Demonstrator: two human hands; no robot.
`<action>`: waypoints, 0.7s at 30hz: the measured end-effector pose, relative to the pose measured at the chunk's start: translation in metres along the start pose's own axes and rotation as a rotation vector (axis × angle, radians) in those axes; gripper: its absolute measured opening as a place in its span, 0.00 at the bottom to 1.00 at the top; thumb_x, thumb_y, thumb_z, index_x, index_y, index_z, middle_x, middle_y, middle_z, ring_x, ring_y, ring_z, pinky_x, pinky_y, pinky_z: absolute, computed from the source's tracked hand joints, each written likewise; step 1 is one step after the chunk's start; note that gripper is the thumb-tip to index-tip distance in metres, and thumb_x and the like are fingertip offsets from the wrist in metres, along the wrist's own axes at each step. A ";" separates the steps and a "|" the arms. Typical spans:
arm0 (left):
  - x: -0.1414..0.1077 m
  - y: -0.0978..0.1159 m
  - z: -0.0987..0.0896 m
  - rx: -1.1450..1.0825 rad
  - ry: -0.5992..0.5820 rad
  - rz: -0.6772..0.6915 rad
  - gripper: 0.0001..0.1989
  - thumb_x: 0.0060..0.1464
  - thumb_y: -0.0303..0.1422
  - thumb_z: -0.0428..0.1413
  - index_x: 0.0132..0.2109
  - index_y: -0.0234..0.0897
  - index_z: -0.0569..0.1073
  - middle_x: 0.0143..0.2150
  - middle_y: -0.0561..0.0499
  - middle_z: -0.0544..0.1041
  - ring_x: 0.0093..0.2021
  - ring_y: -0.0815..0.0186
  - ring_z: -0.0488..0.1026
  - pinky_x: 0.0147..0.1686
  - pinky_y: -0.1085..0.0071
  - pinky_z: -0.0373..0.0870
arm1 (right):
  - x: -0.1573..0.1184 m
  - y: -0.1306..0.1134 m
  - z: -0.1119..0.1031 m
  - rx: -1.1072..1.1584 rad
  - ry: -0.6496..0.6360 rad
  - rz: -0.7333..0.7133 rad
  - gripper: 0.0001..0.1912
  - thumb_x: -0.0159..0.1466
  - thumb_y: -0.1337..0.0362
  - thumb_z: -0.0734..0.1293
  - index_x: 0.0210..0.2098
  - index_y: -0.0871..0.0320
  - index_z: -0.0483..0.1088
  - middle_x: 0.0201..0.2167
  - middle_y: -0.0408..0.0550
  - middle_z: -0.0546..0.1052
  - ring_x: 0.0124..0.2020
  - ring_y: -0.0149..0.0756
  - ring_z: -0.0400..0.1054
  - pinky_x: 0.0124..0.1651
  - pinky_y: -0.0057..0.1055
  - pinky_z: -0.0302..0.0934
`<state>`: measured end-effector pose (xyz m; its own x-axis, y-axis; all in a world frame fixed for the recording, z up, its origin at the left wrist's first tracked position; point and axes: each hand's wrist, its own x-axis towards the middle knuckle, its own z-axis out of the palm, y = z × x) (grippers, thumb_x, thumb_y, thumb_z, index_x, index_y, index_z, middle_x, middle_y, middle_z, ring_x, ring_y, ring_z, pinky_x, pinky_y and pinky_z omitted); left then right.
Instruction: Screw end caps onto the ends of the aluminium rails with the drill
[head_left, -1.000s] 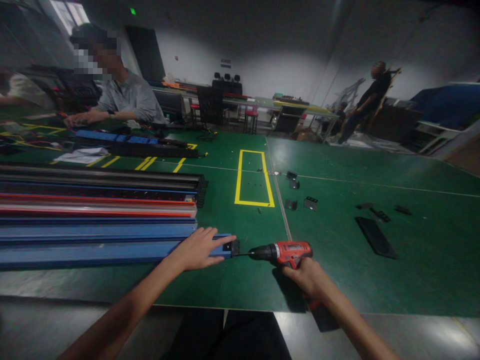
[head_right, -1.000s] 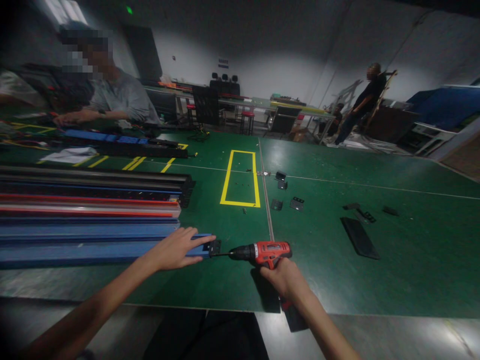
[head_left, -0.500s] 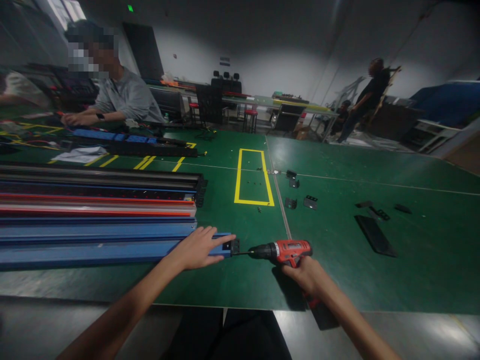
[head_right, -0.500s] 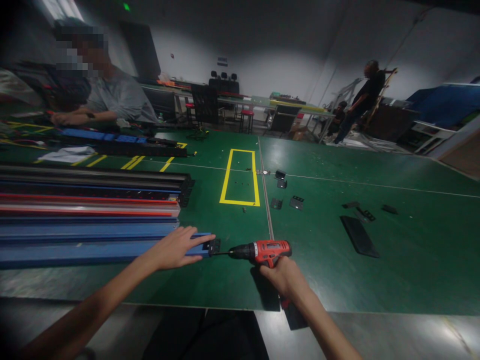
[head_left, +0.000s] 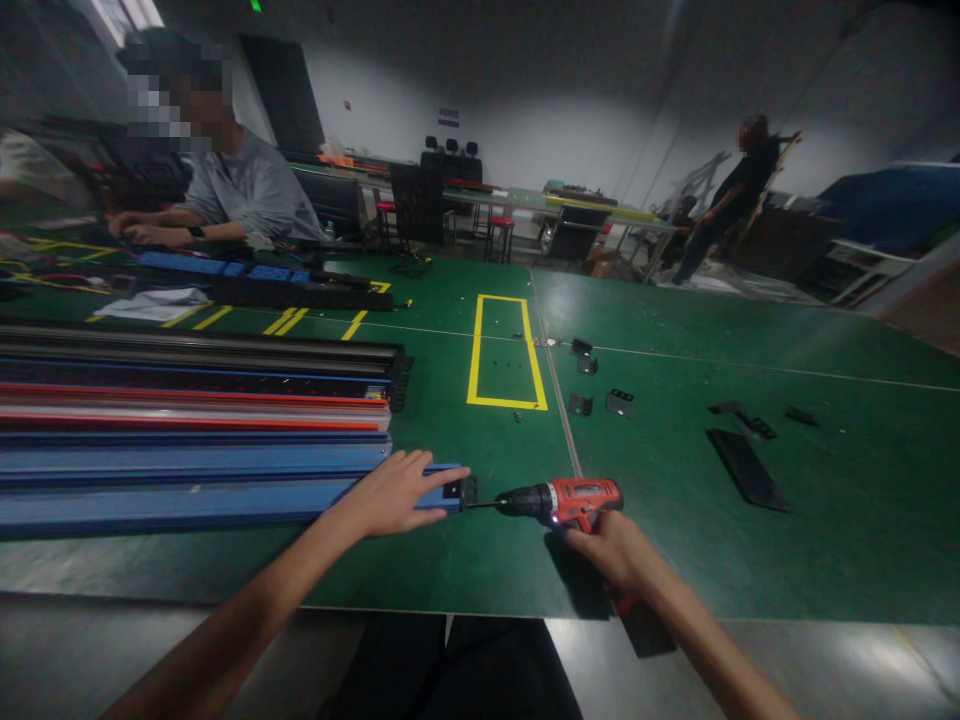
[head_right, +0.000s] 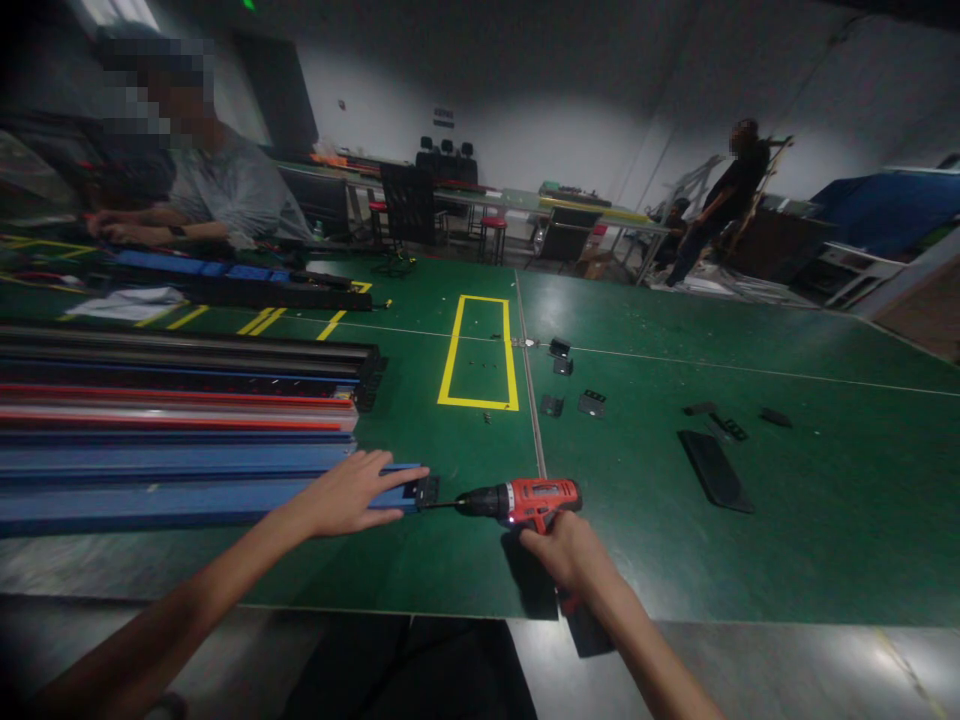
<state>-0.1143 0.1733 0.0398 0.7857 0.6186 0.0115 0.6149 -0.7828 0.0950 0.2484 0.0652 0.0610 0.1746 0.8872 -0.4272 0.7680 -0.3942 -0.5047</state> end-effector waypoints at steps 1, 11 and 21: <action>0.000 0.000 -0.001 0.002 -0.005 -0.002 0.34 0.67 0.50 0.54 0.75 0.60 0.53 0.50 0.44 0.71 0.46 0.54 0.71 0.44 0.62 0.64 | 0.000 0.001 0.000 -0.002 -0.002 0.003 0.11 0.60 0.56 0.66 0.28 0.57 0.70 0.23 0.45 0.75 0.24 0.34 0.68 0.27 0.29 0.57; -0.001 0.001 -0.002 0.015 -0.003 0.007 0.34 0.68 0.50 0.52 0.75 0.58 0.52 0.50 0.44 0.72 0.46 0.54 0.70 0.45 0.63 0.63 | 0.003 0.003 0.002 -0.020 -0.004 0.025 0.10 0.61 0.57 0.67 0.27 0.56 0.69 0.23 0.44 0.75 0.23 0.33 0.68 0.27 0.29 0.56; -0.001 -0.003 0.003 -0.028 0.036 0.018 0.32 0.68 0.51 0.51 0.74 0.57 0.55 0.49 0.44 0.72 0.45 0.54 0.69 0.45 0.63 0.63 | 0.004 0.001 0.001 -0.055 0.023 -0.011 0.11 0.60 0.56 0.68 0.25 0.56 0.69 0.23 0.45 0.76 0.25 0.34 0.68 0.29 0.30 0.56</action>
<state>-0.1165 0.1745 0.0361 0.7935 0.6065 0.0489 0.5980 -0.7922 0.1218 0.2495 0.0680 0.0578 0.1793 0.8968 -0.4045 0.8028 -0.3710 -0.4667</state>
